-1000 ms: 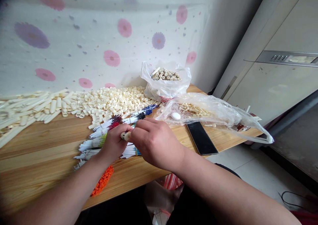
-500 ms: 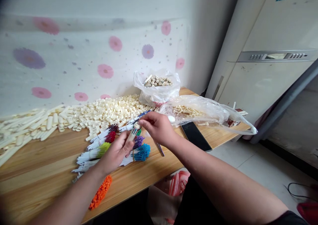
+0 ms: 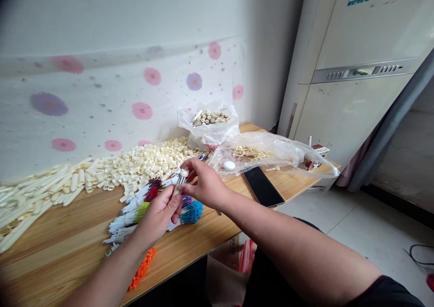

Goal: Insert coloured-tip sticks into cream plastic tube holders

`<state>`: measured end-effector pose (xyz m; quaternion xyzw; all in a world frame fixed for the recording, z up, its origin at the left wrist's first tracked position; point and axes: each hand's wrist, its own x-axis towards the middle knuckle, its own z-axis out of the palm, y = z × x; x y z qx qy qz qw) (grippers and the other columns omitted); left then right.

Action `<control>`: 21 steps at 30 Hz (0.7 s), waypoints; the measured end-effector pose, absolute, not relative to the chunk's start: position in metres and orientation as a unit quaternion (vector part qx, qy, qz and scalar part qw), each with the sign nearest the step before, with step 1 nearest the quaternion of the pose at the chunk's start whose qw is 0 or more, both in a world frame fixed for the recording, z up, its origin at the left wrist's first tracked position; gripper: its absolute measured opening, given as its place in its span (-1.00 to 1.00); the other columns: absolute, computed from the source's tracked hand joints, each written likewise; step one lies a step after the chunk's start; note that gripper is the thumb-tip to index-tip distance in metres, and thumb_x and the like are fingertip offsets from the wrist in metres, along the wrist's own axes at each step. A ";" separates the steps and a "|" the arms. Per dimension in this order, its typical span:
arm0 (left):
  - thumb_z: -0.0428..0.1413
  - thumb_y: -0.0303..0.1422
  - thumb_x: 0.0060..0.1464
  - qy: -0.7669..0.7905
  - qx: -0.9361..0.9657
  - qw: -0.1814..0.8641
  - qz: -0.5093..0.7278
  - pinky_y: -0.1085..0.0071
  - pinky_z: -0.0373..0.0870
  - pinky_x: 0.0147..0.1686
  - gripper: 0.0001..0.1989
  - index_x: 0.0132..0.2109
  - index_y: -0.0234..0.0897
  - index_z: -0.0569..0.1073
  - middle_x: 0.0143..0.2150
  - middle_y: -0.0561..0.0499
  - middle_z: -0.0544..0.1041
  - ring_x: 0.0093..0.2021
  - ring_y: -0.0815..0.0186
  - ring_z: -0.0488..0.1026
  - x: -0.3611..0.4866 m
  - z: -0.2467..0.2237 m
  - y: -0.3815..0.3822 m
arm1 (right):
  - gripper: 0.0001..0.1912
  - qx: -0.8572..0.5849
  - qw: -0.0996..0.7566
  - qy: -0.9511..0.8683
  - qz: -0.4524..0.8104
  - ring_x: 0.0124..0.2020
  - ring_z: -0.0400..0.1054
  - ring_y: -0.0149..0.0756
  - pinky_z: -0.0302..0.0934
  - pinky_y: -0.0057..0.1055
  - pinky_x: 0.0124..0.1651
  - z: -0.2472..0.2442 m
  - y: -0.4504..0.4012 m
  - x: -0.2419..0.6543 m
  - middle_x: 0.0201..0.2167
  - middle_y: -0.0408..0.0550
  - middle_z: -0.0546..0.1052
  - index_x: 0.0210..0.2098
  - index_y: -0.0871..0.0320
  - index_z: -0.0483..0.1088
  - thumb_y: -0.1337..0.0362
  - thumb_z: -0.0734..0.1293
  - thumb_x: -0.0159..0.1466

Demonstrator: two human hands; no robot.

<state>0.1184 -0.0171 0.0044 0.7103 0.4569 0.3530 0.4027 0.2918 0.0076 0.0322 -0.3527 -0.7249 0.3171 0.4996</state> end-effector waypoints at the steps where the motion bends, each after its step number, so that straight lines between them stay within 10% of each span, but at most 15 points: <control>1: -0.08 -0.03 0.23 0.452 0.702 0.419 0.357 0.49 0.17 -0.56 -0.66 -0.29 -0.21 0.30 -0.56 0.19 0.26 -0.62 0.42 0.22 0.120 0.005 -0.019 | -0.61 -0.355 0.497 -0.734 0.296 -0.31 0.35 -0.38 0.34 -0.41 -0.26 0.032 0.007 0.293 -0.28 -0.11 0.41 -0.15 0.17 0.33 0.41 0.47 0.05; 12: -0.02 -0.03 0.21 0.425 0.643 0.512 0.378 0.55 0.03 -0.62 -0.64 -0.30 -0.26 0.29 -0.56 0.20 0.25 -0.65 0.53 0.12 0.132 0.010 -0.041 | -0.77 -0.281 0.528 -0.767 0.230 -0.04 0.40 -0.25 0.29 -0.21 0.07 0.036 0.000 0.321 -0.10 0.07 0.51 -0.09 0.16 0.50 0.28 0.25 0.34; 21: 0.05 -0.01 0.16 0.404 0.600 0.574 0.383 0.59 -0.12 -0.67 -0.63 -0.26 -0.28 0.33 -0.59 0.23 0.17 -0.66 0.57 -0.02 0.143 0.022 -0.058 | -0.81 -0.295 0.522 -0.778 0.188 -0.19 0.43 -0.29 0.32 -0.33 -0.10 0.045 -0.019 0.335 -0.24 0.03 0.54 -0.19 0.19 0.49 0.31 0.24 0.35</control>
